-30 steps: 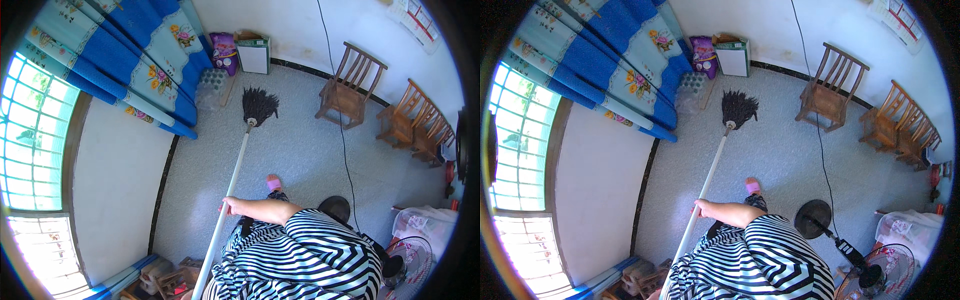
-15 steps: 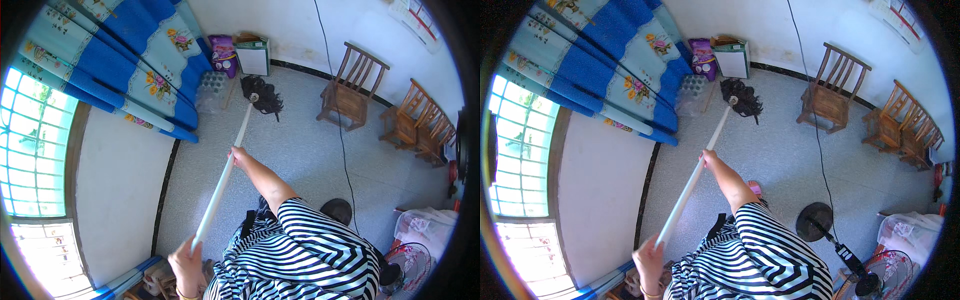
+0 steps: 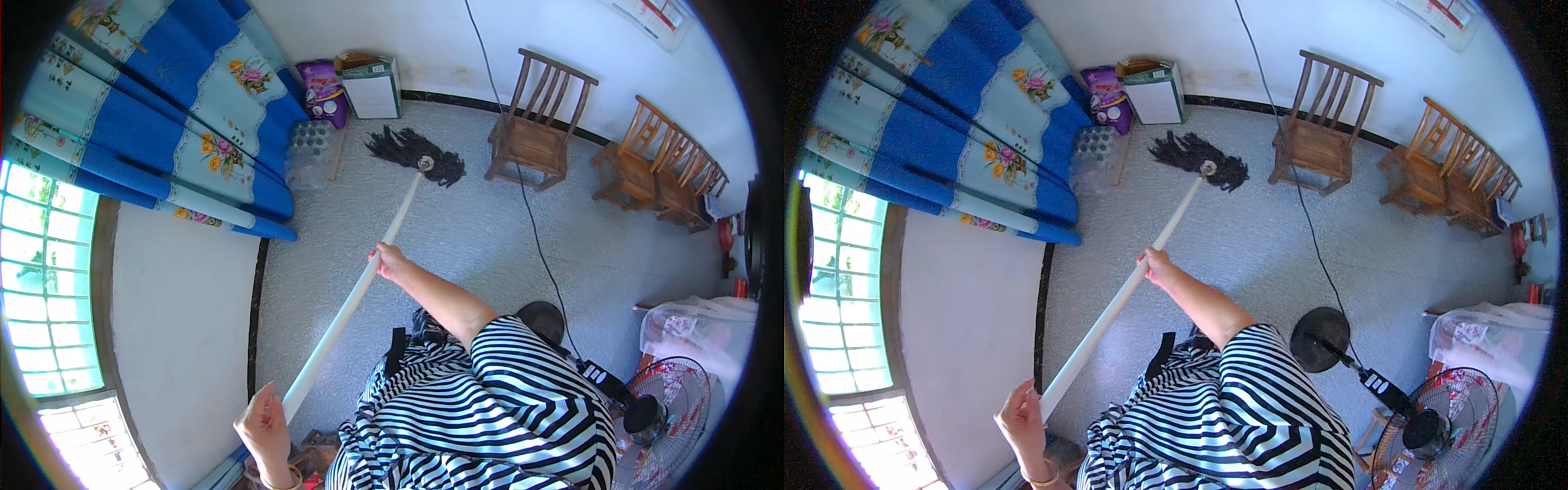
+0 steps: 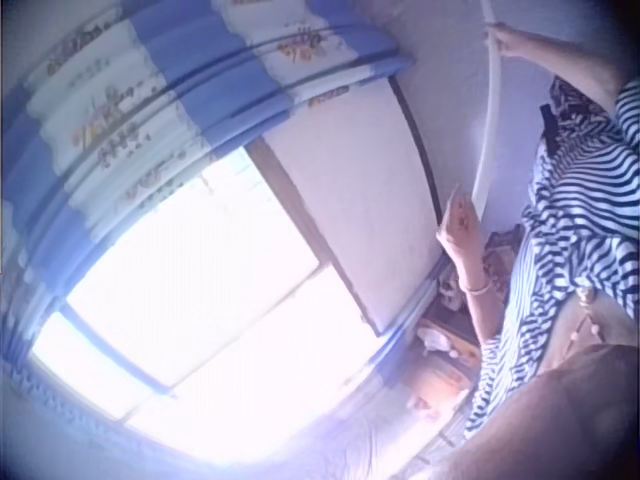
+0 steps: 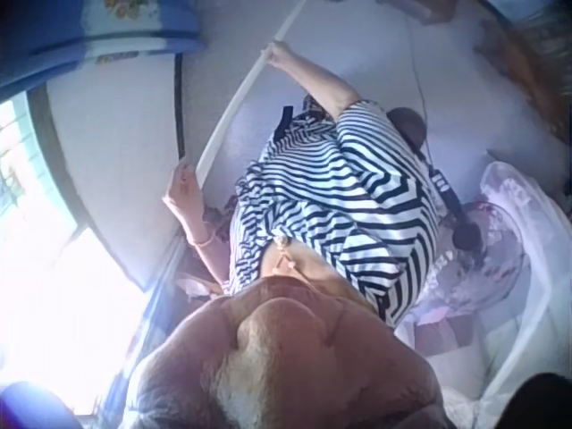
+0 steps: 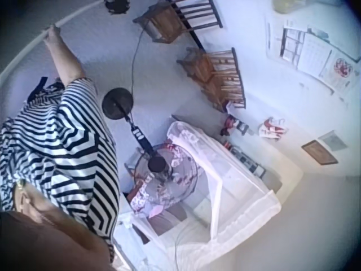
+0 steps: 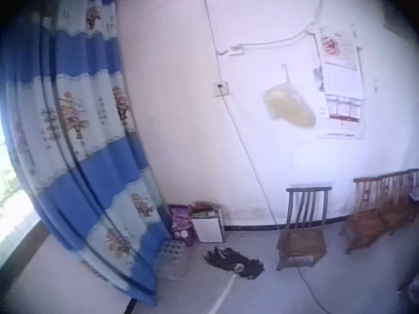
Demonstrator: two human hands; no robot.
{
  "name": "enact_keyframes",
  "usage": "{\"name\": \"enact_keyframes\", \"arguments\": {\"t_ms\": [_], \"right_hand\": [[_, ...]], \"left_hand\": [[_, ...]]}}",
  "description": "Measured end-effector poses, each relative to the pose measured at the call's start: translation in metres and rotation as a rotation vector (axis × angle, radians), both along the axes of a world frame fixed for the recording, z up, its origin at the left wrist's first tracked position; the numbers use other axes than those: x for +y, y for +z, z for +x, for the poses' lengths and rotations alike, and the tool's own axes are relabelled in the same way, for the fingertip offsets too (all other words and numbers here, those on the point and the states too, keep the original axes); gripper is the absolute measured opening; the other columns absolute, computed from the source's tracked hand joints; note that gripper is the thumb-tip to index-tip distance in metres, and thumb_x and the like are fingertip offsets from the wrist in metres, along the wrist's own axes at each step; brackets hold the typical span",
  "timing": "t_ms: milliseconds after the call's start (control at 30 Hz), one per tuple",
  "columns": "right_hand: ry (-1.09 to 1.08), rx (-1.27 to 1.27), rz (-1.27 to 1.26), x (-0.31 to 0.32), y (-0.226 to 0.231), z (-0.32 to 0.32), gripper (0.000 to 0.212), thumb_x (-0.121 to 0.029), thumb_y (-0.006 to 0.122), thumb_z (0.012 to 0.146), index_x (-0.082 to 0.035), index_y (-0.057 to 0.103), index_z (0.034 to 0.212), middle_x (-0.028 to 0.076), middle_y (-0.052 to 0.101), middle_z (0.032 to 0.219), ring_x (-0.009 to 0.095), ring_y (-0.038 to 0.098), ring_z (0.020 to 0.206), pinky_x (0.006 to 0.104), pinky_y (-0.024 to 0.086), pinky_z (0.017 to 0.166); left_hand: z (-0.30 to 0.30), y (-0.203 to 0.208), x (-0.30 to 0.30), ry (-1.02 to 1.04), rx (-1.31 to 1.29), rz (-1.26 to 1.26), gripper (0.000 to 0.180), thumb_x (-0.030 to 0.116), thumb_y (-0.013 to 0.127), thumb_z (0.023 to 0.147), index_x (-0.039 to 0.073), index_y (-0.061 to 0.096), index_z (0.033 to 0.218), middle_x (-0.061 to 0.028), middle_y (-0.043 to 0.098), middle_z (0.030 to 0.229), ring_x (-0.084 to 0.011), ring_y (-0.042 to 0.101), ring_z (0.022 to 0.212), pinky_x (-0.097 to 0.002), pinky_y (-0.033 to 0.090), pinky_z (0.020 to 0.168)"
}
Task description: Mop the floors of the bedroom and kitchen area.
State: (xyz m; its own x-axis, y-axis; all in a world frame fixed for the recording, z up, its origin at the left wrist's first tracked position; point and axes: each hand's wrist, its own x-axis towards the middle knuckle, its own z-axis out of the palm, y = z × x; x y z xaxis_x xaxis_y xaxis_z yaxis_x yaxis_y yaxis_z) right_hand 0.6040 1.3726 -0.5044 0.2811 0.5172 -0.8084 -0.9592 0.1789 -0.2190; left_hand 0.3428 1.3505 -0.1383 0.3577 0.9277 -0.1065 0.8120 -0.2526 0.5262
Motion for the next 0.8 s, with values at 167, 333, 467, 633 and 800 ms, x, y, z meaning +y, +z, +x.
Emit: {"name": "enact_keyframes", "arguments": {"t_ms": [167, 333, 467, 633, 800], "right_hand": [[-0.109, -0.042, -0.079, -0.029, -0.027, 0.069, 0.021, -0.013, 0.044, 0.075, -0.003, 0.032, 0.09, 0.008, 0.042, 0.065, 0.016, 0.046, 0.051, 0.0286, 0.044, 0.041], [-0.17, -0.079, -0.115, -0.048, -0.031, 0.138, 0.018, -0.011, 0.043, 0.075, -0.002, 0.033, 0.088, 0.007, 0.04, 0.066, 0.016, 0.045, 0.051, 0.027, 0.043, 0.042], [-0.206, -0.112, -0.148, -0.058, -0.036, 0.135, 0.016, -0.011, 0.042, 0.074, -0.003, 0.035, 0.087, 0.007, 0.04, 0.066, 0.015, 0.044, 0.052, 0.0272, 0.041, 0.04], [-0.23, -0.073, -0.187, -0.059, -0.036, 0.071, 0.018, -0.016, 0.043, 0.076, -0.004, 0.034, 0.086, 0.007, 0.04, 0.064, 0.015, 0.043, 0.05, 0.0269, 0.04, 0.04], [-0.24, -0.091, -0.238, -0.053, -0.018, 0.049, 0.02, -0.018, 0.044, 0.077, -0.003, 0.034, 0.088, 0.006, 0.039, 0.063, 0.014, 0.041, 0.049, 0.0255, 0.04, 0.04]], "left_hand": [[0.046, -0.03, -0.007, -0.236, -0.063, 0.068, 0.012, -0.002, 0.051, 0.066, 0.002, 0.057, 0.076, -0.0106, 0.055, 0.061, -0.0126, 0.053, 0.046, -0.0228, 0.039, 0.038], [0.108, -0.039, -0.005, -0.463, -0.049, 0.132, 0.012, 0.0, 0.051, 0.067, 0.004, 0.057, 0.076, -0.0097, 0.055, 0.06, -0.0161, 0.053, 0.045, -0.0238, 0.04, 0.039], [0.104, -0.054, 0.006, -0.447, -0.113, 0.143, 0.013, 0.0, 0.051, 0.067, 0.005, 0.057, 0.078, -0.0096, 0.054, 0.058, -0.0151, 0.053, 0.045, -0.0236, 0.04, 0.039], [0.057, -0.051, 0.024, -0.328, -0.077, 0.035, 0.016, -0.002, 0.049, 0.067, 0.004, 0.057, 0.079, -0.0079, 0.052, 0.054, -0.0088, 0.049, 0.042, -0.0201, 0.036, 0.038], [0.046, -0.021, 0.001, -0.471, 0.049, 0.174, 0.015, -0.004, 0.049, 0.067, 0.002, 0.057, 0.079, -0.0088, 0.055, 0.06, -0.0121, 0.054, 0.05, -0.0209, 0.041, 0.045]]}}
